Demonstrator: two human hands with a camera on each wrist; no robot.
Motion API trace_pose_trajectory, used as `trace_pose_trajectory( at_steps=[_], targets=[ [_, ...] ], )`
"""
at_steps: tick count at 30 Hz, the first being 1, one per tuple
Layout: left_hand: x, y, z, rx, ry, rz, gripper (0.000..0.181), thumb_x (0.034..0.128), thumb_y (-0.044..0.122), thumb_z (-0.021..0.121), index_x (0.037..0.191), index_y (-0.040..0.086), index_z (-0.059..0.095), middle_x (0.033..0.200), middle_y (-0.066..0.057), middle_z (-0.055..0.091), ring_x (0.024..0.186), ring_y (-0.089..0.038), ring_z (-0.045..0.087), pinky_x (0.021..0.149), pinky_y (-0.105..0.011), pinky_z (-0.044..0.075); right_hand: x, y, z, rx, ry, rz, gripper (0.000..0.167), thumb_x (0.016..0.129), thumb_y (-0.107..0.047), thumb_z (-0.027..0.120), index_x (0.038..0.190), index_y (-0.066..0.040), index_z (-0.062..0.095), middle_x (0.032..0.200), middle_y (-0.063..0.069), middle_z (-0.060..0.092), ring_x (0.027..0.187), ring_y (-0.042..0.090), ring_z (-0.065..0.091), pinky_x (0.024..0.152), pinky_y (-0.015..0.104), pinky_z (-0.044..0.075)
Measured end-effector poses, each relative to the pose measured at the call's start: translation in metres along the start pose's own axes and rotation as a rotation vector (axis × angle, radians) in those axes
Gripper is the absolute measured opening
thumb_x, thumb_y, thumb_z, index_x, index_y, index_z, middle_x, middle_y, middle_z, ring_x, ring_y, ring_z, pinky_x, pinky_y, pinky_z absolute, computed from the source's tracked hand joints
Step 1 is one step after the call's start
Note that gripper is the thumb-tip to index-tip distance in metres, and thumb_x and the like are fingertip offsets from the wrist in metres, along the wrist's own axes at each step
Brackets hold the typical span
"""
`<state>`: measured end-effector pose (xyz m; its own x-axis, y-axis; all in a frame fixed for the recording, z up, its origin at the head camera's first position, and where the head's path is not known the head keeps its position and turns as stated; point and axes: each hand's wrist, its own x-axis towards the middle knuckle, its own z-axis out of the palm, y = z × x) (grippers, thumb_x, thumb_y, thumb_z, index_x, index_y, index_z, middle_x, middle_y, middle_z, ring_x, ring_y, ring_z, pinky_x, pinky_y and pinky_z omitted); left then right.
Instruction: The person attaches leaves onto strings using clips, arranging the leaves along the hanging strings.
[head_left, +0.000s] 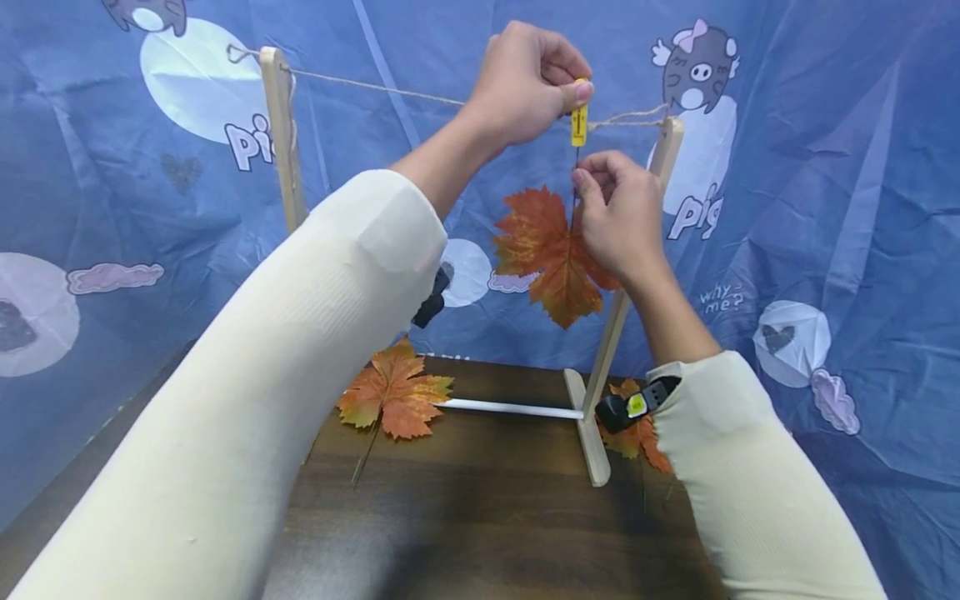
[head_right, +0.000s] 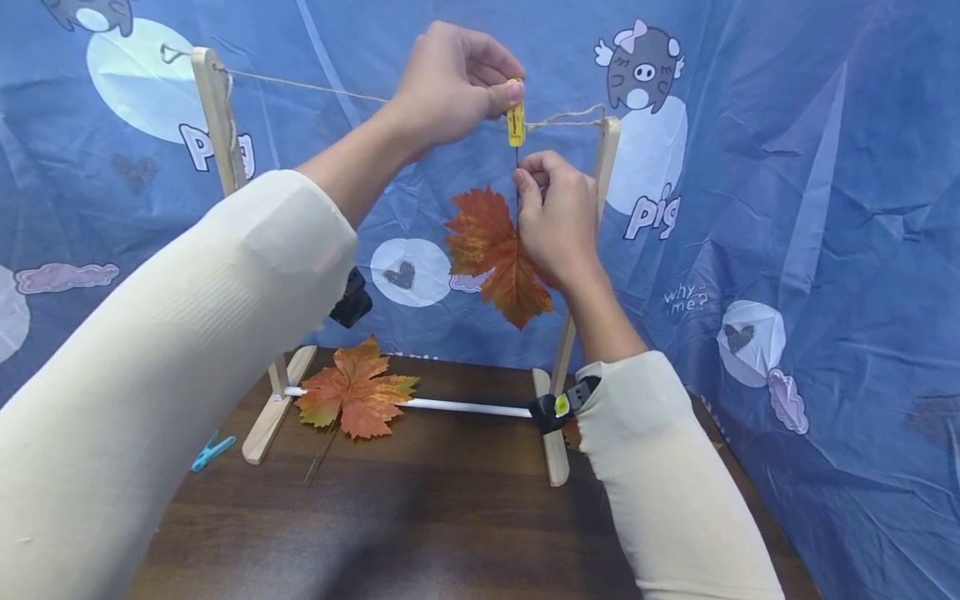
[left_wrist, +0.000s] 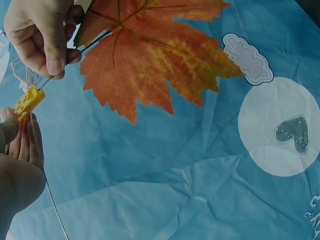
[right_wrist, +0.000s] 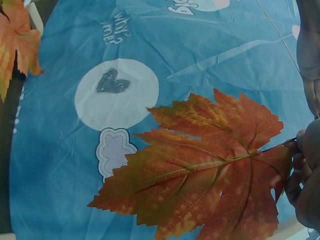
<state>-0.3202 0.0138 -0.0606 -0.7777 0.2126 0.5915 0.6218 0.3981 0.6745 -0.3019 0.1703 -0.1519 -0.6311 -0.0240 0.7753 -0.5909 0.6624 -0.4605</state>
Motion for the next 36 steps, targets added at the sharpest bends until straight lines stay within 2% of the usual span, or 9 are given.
trace_pose_trajectory(
  at_steps=[7,20,29,36],
  targets=[
    [0.0021,0.0016,0.0028,0.005,0.014,0.006,0.021,0.0965,0.022,0.072,0.111,0.007,0.077,0.104,-0.003,0.077,0.094,-0.01,0.069,0.082,-0.02,0.052,0.0002,0.0006,-0.0022,0.021,-0.011,0.01,0.022,0.104,-0.012,0.06,0.106,0.005,0.072,0.088,0.016,0.069,0.068,0.01,0.056,0.062,0.019,0.044],
    [0.001,-0.0012,0.0036,-0.009,0.003,0.003,0.02,0.0969,0.021,0.071,0.111,0.008,0.076,0.106,-0.003,0.076,0.095,-0.011,0.068,0.083,-0.02,0.051,0.0003,0.0015,-0.0038,-0.02,0.004,-0.002,0.022,0.104,-0.014,0.061,0.107,0.003,0.074,0.087,0.016,0.07,0.066,0.01,0.055,0.061,0.019,0.041],
    [0.0013,-0.0028,0.0049,0.019,-0.017,0.036,0.022,0.0967,0.023,0.071,0.112,0.008,0.076,0.106,-0.003,0.075,0.095,-0.011,0.068,0.084,-0.021,0.051,0.0017,-0.0026,-0.0054,-0.002,0.017,0.038,0.026,0.105,-0.017,0.059,0.112,0.003,0.073,0.09,0.013,0.07,0.071,0.012,0.057,0.065,0.021,0.045],
    [0.0005,-0.0021,0.005,0.073,-0.049,0.046,0.032,0.0988,0.028,0.069,0.124,0.009,0.073,0.115,-0.003,0.075,0.104,-0.011,0.068,0.09,-0.02,0.051,0.0038,-0.0062,-0.0044,0.012,0.049,0.073,0.026,0.104,-0.02,0.061,0.111,0.002,0.074,0.093,0.013,0.072,0.074,0.011,0.059,0.067,0.02,0.045]
  ],
)
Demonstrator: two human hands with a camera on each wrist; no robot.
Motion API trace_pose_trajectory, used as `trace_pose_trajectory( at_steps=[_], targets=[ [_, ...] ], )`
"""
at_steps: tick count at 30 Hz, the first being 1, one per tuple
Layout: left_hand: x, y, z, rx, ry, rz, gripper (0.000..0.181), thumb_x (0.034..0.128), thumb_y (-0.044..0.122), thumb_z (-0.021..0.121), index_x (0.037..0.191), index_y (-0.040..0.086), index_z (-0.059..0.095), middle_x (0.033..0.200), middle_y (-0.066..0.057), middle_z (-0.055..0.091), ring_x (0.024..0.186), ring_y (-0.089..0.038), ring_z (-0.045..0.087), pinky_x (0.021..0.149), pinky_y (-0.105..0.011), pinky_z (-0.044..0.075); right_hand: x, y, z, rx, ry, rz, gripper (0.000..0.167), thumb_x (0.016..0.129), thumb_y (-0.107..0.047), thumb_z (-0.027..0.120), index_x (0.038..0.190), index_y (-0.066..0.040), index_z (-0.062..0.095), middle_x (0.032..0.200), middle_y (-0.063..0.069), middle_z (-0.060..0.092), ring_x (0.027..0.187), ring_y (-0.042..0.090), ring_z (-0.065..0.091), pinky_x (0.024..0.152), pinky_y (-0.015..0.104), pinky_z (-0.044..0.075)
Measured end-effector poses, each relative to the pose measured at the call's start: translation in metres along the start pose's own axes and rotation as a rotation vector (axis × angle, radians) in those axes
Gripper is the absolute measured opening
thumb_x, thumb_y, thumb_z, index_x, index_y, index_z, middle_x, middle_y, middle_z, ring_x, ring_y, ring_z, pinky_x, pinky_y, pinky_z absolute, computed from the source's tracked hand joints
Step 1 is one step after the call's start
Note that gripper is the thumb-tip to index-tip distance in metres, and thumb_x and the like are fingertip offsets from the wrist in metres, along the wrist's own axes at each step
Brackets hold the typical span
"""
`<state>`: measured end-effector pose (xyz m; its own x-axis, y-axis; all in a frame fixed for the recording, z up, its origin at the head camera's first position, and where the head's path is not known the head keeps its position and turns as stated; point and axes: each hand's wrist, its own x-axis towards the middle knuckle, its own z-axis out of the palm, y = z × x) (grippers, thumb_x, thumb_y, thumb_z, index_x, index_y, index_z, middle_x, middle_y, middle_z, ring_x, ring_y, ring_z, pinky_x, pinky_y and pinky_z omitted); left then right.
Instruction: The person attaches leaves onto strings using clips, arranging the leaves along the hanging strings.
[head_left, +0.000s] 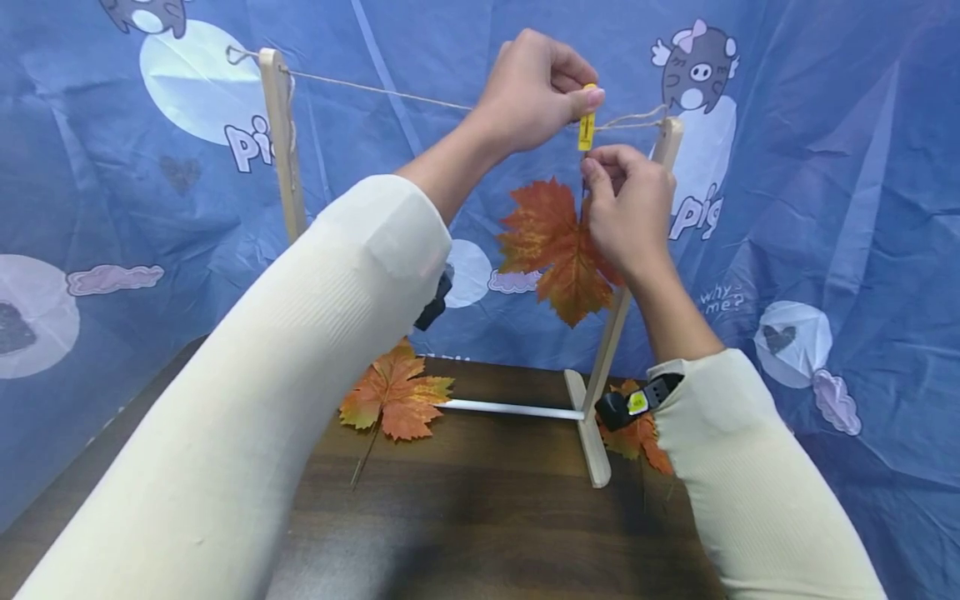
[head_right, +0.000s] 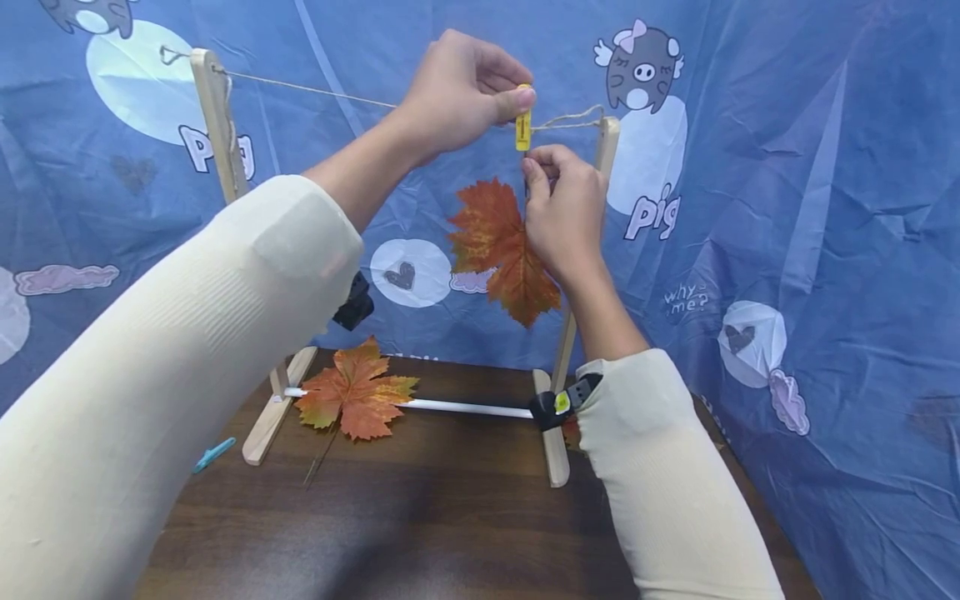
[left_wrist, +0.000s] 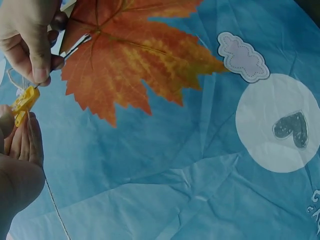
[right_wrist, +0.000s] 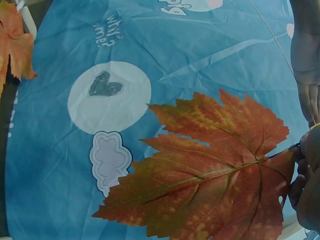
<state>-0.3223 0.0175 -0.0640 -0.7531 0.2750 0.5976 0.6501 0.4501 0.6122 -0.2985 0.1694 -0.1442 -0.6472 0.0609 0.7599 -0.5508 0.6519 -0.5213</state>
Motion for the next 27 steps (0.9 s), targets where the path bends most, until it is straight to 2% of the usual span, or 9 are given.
trace_pose_trajectory(
  at_steps=[5,16,24,27],
  targets=[
    [0.0,0.002,0.0,0.046,-0.008,-0.01,0.039,0.0986,0.034,0.069,0.129,0.01,0.071,0.119,-0.001,0.074,0.109,-0.011,0.066,0.092,-0.02,0.05,0.0,0.0,-0.001,-0.013,-0.004,0.013,0.027,0.104,-0.022,0.063,0.111,0.001,0.074,0.092,0.011,0.071,0.074,0.011,0.058,0.067,0.021,0.046],
    [-0.003,0.003,0.0,0.081,-0.008,-0.009,0.049,0.098,0.039,0.068,0.138,0.01,0.065,0.127,-0.002,0.071,0.115,-0.011,0.064,0.097,-0.019,0.049,-0.001,0.003,-0.001,-0.045,0.003,-0.001,0.024,0.103,-0.022,0.065,0.11,-0.002,0.076,0.095,0.011,0.074,0.071,0.014,0.055,0.064,0.022,0.041],
    [-0.003,0.001,-0.01,0.04,0.036,0.001,0.045,0.0972,0.033,0.072,0.133,0.007,0.068,0.123,-0.005,0.072,0.109,-0.011,0.066,0.094,-0.019,0.05,-0.005,0.006,-0.004,-0.034,0.106,-0.017,0.022,0.1,-0.021,0.069,0.107,-0.003,0.078,0.086,0.008,0.072,0.063,0.007,0.05,0.061,0.02,0.039],
    [-0.007,-0.002,-0.016,0.05,0.042,0.01,0.042,0.0976,0.032,0.071,0.131,0.007,0.069,0.121,-0.004,0.073,0.107,-0.011,0.067,0.092,-0.019,0.051,-0.008,0.007,-0.004,-0.029,0.092,-0.039,0.023,0.1,-0.021,0.068,0.108,-0.002,0.078,0.089,0.009,0.073,0.065,0.009,0.052,0.061,0.02,0.04]
  ],
)
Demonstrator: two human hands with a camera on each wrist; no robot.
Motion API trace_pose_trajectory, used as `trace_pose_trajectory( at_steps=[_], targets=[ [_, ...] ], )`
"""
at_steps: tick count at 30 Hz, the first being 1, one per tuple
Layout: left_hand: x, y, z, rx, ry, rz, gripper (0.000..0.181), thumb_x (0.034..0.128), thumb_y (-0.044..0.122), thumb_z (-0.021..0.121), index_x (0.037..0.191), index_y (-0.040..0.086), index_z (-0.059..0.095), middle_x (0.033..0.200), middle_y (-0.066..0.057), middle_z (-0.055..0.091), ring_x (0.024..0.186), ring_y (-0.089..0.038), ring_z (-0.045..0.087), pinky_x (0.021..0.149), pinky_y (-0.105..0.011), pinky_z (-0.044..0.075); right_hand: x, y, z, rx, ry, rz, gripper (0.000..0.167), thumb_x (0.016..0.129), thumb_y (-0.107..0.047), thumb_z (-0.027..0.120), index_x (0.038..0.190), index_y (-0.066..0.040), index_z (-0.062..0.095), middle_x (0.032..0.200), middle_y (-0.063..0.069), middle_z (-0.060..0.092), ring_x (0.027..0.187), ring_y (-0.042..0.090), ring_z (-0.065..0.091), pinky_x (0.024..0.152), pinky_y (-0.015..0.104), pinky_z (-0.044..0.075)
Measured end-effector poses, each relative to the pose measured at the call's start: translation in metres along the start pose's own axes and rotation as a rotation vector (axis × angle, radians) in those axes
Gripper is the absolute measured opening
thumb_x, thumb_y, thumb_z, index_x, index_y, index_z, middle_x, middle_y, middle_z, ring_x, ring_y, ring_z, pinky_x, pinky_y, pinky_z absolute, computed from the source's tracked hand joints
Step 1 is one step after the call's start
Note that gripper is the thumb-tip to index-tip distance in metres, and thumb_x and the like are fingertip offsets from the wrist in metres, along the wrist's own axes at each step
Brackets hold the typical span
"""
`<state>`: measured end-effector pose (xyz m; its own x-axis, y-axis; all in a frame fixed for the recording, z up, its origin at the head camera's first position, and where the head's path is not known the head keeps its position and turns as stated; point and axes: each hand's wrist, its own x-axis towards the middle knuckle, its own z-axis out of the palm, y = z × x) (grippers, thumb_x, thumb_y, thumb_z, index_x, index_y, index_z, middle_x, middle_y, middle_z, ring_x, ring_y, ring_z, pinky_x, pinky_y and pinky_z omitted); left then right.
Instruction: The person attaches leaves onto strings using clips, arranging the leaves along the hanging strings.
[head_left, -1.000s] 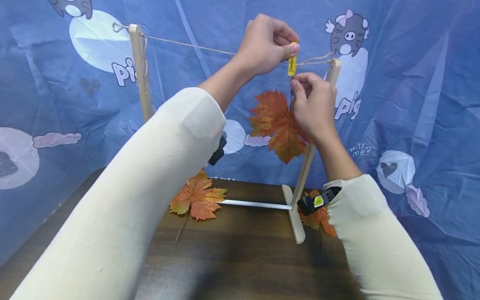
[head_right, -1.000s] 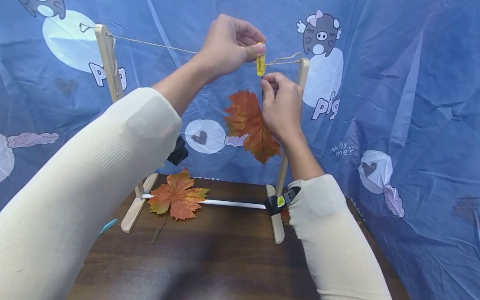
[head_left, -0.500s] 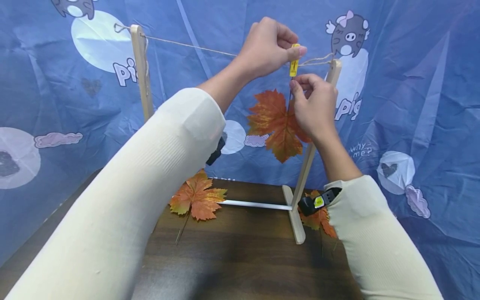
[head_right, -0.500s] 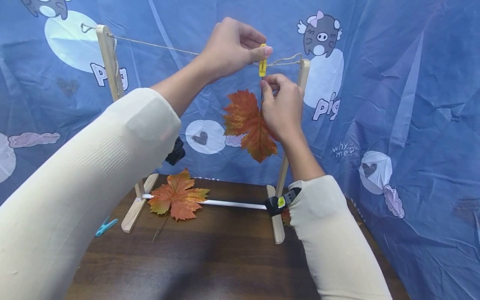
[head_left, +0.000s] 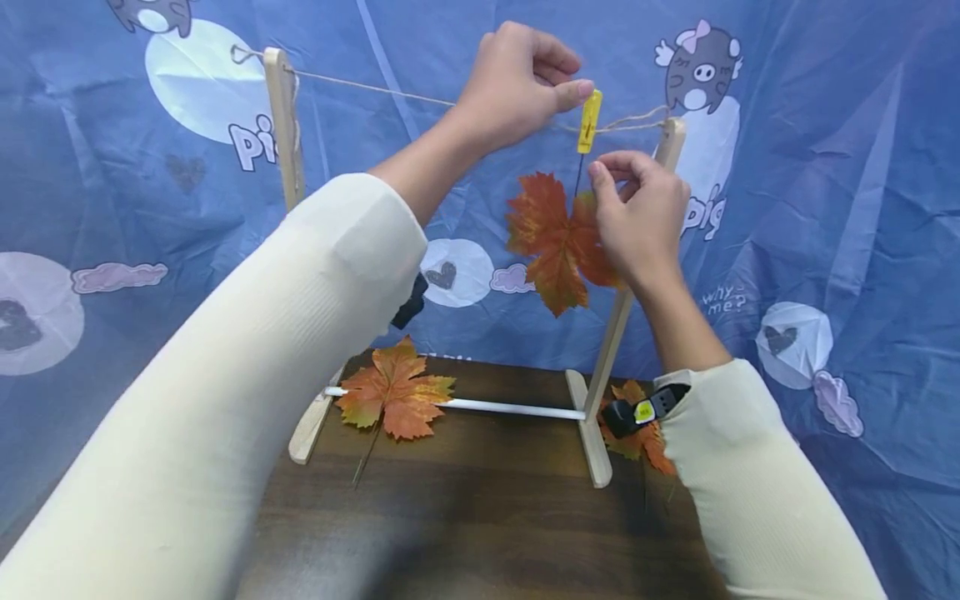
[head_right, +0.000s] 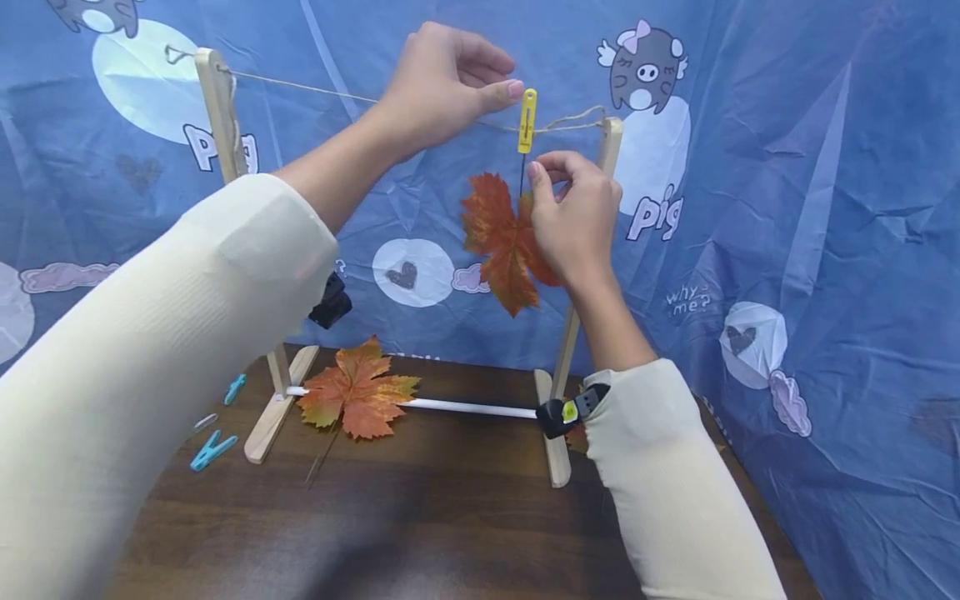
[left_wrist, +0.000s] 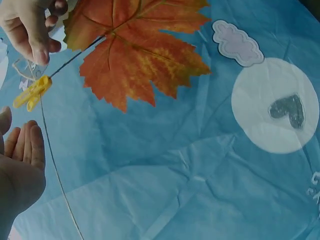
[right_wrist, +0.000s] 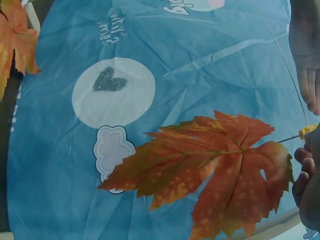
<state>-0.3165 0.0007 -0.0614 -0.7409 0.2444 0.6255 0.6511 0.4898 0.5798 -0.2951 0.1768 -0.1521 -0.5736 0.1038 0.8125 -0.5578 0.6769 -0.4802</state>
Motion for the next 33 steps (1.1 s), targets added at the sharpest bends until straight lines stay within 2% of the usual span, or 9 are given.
trace_pose_trajectory(
  at_steps=[10,14,19,26,33],
  targets=[
    [-0.023,-0.019,-0.026,0.061,-0.01,0.026,0.039,0.0972,0.035,0.071,0.125,0.008,0.072,0.115,-0.002,0.074,0.1,-0.007,0.068,0.089,-0.019,0.052,-0.015,0.004,0.003,0.029,-0.042,-0.134,0.022,0.1,-0.017,0.068,0.105,0.003,0.075,0.087,0.013,0.072,0.065,0.013,0.056,0.06,0.018,0.042],
    [-0.038,-0.028,-0.038,0.057,-0.021,0.018,0.037,0.0967,0.035,0.073,0.123,0.009,0.073,0.112,-0.001,0.075,0.098,-0.007,0.069,0.088,-0.021,0.053,-0.025,0.007,0.008,0.034,-0.052,-0.264,0.02,0.098,-0.014,0.07,0.101,0.006,0.074,0.084,0.015,0.07,0.064,0.017,0.056,0.061,0.018,0.041],
    [-0.06,-0.043,-0.048,0.032,-0.062,-0.01,0.036,0.0969,0.033,0.073,0.122,0.007,0.073,0.11,-0.004,0.075,0.096,-0.01,0.07,0.089,-0.024,0.054,-0.04,0.009,0.02,0.039,-0.088,-0.422,0.017,0.096,-0.01,0.071,0.098,0.006,0.073,0.08,0.015,0.068,0.062,0.02,0.057,0.059,0.024,0.042],
    [-0.098,-0.077,-0.059,0.069,-0.146,-0.058,0.034,0.0967,0.032,0.074,0.119,0.007,0.074,0.108,-0.006,0.076,0.095,-0.016,0.072,0.087,-0.03,0.055,-0.067,0.004,0.04,-0.04,-0.2,-0.482,0.013,0.098,-0.014,0.069,0.1,-0.001,0.074,0.084,0.01,0.07,0.069,0.025,0.062,0.06,0.035,0.049],
    [-0.138,-0.12,-0.069,0.173,-0.214,-0.056,0.024,0.0963,0.027,0.075,0.11,0.008,0.078,0.094,-0.005,0.078,0.082,-0.018,0.073,0.069,-0.024,0.054,-0.098,0.006,0.064,-0.128,-0.323,-0.542,0.014,0.098,-0.017,0.069,0.103,-0.005,0.074,0.09,0.006,0.072,0.077,0.02,0.065,0.061,0.035,0.054]
  ],
)
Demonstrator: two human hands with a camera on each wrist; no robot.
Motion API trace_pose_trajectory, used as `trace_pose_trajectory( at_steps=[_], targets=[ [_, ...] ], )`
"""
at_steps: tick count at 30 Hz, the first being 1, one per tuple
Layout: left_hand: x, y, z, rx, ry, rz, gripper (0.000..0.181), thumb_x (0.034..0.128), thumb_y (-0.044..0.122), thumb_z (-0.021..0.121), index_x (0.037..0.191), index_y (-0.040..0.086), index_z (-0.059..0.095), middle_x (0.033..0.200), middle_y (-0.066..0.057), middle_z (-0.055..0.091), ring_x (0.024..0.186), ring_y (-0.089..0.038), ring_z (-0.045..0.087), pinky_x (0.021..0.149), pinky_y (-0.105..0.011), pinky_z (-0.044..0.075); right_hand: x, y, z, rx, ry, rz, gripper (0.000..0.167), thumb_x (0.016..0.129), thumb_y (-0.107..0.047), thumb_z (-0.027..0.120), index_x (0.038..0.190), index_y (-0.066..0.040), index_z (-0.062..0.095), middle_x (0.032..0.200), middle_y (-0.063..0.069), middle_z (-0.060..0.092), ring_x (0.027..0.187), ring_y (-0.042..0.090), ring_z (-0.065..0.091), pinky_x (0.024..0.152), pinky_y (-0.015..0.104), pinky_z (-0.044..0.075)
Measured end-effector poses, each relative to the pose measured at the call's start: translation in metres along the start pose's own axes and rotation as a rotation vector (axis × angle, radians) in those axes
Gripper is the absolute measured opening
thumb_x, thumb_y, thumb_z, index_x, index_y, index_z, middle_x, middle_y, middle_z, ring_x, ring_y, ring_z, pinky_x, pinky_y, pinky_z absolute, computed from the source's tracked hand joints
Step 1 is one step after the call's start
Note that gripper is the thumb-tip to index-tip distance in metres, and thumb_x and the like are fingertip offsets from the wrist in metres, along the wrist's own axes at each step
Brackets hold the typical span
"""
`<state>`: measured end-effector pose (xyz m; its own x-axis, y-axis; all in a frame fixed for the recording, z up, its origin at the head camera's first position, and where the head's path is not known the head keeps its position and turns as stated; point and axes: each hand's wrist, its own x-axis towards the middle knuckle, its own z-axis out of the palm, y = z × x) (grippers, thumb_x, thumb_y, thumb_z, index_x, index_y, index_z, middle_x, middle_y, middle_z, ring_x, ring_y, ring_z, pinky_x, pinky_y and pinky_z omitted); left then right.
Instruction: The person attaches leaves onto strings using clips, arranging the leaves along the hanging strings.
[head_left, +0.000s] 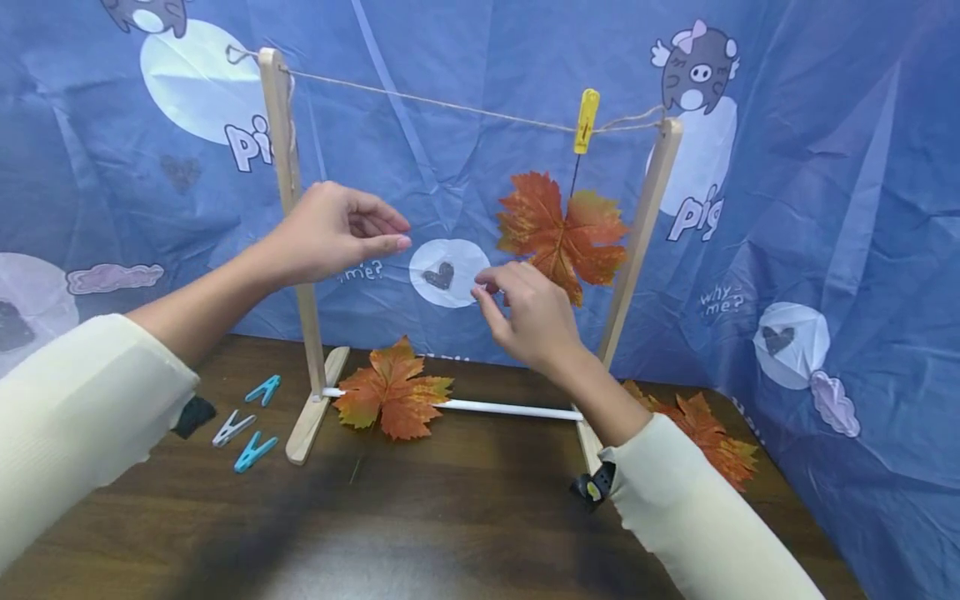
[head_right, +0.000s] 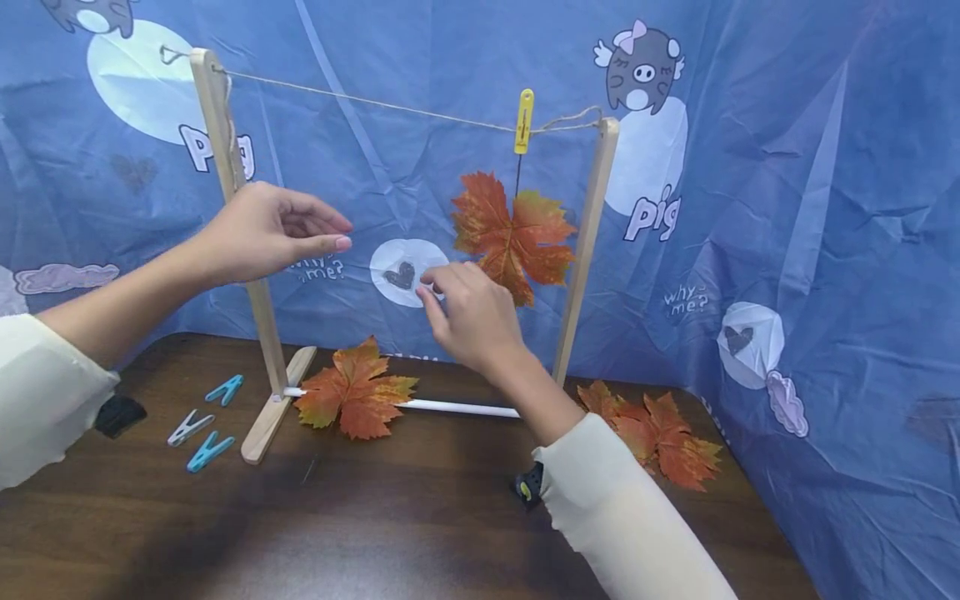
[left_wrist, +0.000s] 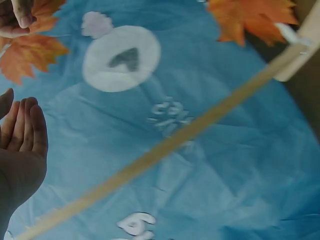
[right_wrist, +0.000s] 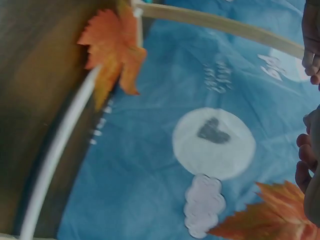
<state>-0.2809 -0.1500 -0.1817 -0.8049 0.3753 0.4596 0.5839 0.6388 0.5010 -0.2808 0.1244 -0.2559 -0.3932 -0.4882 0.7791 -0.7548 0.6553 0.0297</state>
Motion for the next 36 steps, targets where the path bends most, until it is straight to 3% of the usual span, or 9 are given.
trace_pose_trajectory(
  at_steps=[6,14,21,24,28,36],
  targets=[
    [-0.037,-0.035,0.006,0.012,-0.09,-0.015,0.022,0.0958,0.026,0.076,0.108,0.007,0.079,0.093,-0.004,0.078,0.081,-0.015,0.074,0.069,-0.025,0.057,-0.016,-0.013,0.027,0.005,-0.105,-0.072,0.012,0.099,-0.019,0.068,0.103,-0.01,0.073,0.096,0.002,0.073,0.088,0.017,0.067,0.069,0.036,0.057],
    [-0.086,-0.09,0.02,-0.058,-0.25,-0.13,0.017,0.0946,0.024,0.077,0.104,0.011,0.079,0.094,-0.001,0.078,0.087,-0.014,0.073,0.074,-0.027,0.058,-0.039,-0.028,0.06,0.014,-0.243,-0.138,0.012,0.099,-0.022,0.068,0.104,-0.012,0.073,0.095,-0.001,0.07,0.084,0.015,0.062,0.065,0.033,0.054],
    [-0.122,-0.147,0.032,-0.015,-0.336,-0.243,0.019,0.0942,0.026,0.077,0.103,0.01,0.078,0.087,0.005,0.075,0.076,-0.013,0.065,0.066,-0.029,0.052,-0.058,-0.043,0.085,0.022,-0.356,-0.199,0.018,0.1,-0.026,0.068,0.111,-0.012,0.071,0.099,0.0,0.07,0.089,0.019,0.065,0.07,0.035,0.055],
    [-0.134,-0.168,0.038,0.029,-0.34,-0.279,0.019,0.0939,0.026,0.076,0.102,0.009,0.078,0.085,0.004,0.075,0.071,-0.013,0.061,0.061,-0.03,0.049,-0.064,-0.051,0.095,-0.021,-0.42,-0.227,0.02,0.101,-0.03,0.066,0.11,-0.014,0.07,0.1,-0.001,0.068,0.089,0.018,0.065,0.072,0.033,0.054],
    [-0.144,-0.192,0.045,0.079,-0.295,-0.301,0.022,0.0928,0.025,0.077,0.102,0.005,0.077,0.085,0.002,0.076,0.072,-0.011,0.064,0.061,-0.031,0.05,-0.069,-0.064,0.106,-0.075,-0.521,-0.248,0.024,0.102,-0.037,0.063,0.113,-0.016,0.07,0.103,-0.003,0.067,0.095,0.016,0.065,0.077,0.031,0.055],
    [-0.153,-0.221,0.055,0.146,-0.196,-0.316,0.028,0.0893,0.023,0.081,0.104,0.0,0.076,0.087,0.0,0.076,0.079,-0.019,0.07,0.07,-0.04,0.056,-0.074,-0.079,0.124,-0.068,-0.654,-0.261,0.031,0.102,-0.038,0.064,0.125,-0.019,0.067,0.112,-0.005,0.065,0.101,0.013,0.064,0.084,0.027,0.055]
  ],
)
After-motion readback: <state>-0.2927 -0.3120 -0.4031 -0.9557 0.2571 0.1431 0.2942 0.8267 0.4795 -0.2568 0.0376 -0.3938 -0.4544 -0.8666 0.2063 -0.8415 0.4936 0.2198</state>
